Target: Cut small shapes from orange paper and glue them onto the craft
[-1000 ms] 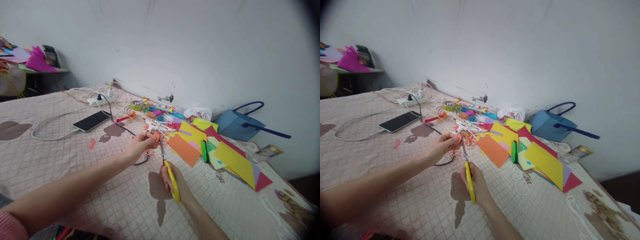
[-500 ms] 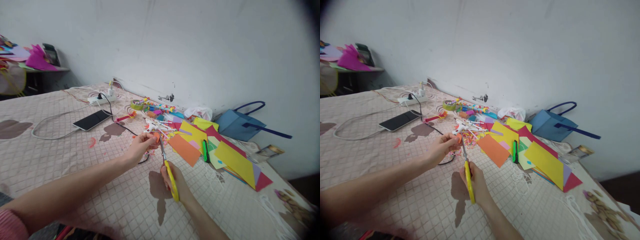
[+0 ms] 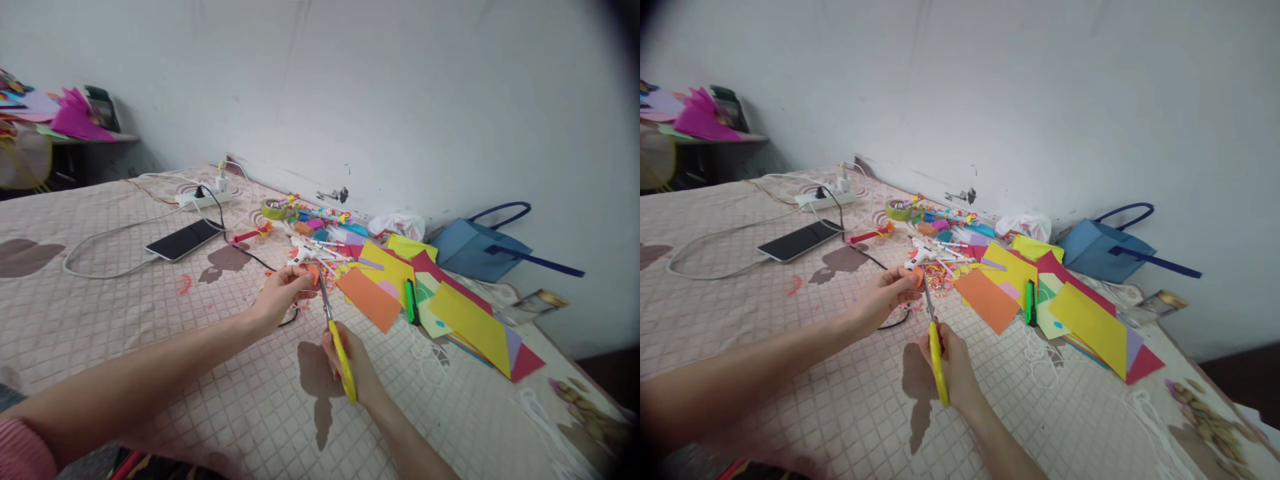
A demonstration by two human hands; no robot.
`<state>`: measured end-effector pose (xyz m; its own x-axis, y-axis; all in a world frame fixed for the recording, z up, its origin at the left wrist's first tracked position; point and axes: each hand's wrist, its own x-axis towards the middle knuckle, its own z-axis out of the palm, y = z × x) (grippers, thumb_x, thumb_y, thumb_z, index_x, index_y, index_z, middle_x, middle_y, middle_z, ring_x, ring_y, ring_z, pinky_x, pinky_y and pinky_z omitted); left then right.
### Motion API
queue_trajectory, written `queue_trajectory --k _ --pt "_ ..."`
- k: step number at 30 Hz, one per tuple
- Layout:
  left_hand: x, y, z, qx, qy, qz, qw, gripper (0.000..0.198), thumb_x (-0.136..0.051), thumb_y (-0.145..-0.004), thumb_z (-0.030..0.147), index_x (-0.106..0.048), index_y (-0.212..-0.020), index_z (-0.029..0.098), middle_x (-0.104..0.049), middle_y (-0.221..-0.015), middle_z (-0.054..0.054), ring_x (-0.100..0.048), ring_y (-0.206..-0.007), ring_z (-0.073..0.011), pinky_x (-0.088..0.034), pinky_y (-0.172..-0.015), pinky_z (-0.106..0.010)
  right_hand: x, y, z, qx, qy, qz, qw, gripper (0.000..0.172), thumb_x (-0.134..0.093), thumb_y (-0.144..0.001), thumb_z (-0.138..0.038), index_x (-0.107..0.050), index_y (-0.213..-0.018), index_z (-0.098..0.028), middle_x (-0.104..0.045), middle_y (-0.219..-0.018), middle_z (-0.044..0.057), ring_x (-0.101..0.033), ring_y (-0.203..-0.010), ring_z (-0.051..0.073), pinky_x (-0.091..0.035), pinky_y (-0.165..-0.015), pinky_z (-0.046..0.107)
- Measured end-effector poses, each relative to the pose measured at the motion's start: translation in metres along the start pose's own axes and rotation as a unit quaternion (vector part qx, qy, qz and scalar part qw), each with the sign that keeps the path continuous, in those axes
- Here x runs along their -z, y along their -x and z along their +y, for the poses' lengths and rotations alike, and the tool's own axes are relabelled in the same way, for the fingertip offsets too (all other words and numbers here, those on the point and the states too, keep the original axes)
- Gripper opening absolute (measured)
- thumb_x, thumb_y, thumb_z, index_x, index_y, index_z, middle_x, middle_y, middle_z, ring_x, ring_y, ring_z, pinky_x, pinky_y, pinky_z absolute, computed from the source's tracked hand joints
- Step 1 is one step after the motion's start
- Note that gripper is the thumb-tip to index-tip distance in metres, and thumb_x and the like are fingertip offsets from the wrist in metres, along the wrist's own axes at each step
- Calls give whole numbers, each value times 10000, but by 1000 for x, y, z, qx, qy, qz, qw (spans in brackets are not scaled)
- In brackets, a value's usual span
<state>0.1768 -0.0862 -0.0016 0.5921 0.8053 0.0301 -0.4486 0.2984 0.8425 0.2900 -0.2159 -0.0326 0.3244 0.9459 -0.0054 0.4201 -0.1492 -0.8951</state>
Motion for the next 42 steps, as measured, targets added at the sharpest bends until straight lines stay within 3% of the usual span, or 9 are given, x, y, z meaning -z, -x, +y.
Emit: queue_trajectory --k 9,28,37,42 --pt "-2 1 3 4 -1 4 1000 230 -734 -661 277 -552 -701 141 -643 -709 -13 -632 -672 -125 -483 -665 -253 0 1 -7 -15 6 7 1000 338 -513 -766 -530 -396 -650 -236 -355 -395 -82 -330 -352 91 -258 -353 215" --pt "0 -2 5 1 3 -3 1000 218 -726 -672 272 -560 -707 135 -651 -703 -21 -615 -657 -111 -477 -645 -235 -2 0 -2 -36 -37 0 999 431 -522 -733 -628 -394 -643 -227 -344 -431 -89 -316 -315 63 -263 -308 196" --pt "1 -1 3 13 -41 -23 999 231 -712 -693 295 -542 -719 140 -606 -674 4 -572 -613 -84 -451 -625 -220 0 -3 4 -58 -199 -34 978 514 -477 -725 -714 -439 -696 -203 -362 -408 -98 -300 -296 52 -257 -294 178" --pt "1 3 -5 43 -130 -62 989 264 -690 -715 340 -532 -785 140 -546 -634 27 -495 -541 -62 -389 -535 -196 6 -6 -1 -37 -250 -5 968 384 -592 -773 -528 -446 -664 -190 -436 -480 -75 -361 -348 46 -286 -338 171"
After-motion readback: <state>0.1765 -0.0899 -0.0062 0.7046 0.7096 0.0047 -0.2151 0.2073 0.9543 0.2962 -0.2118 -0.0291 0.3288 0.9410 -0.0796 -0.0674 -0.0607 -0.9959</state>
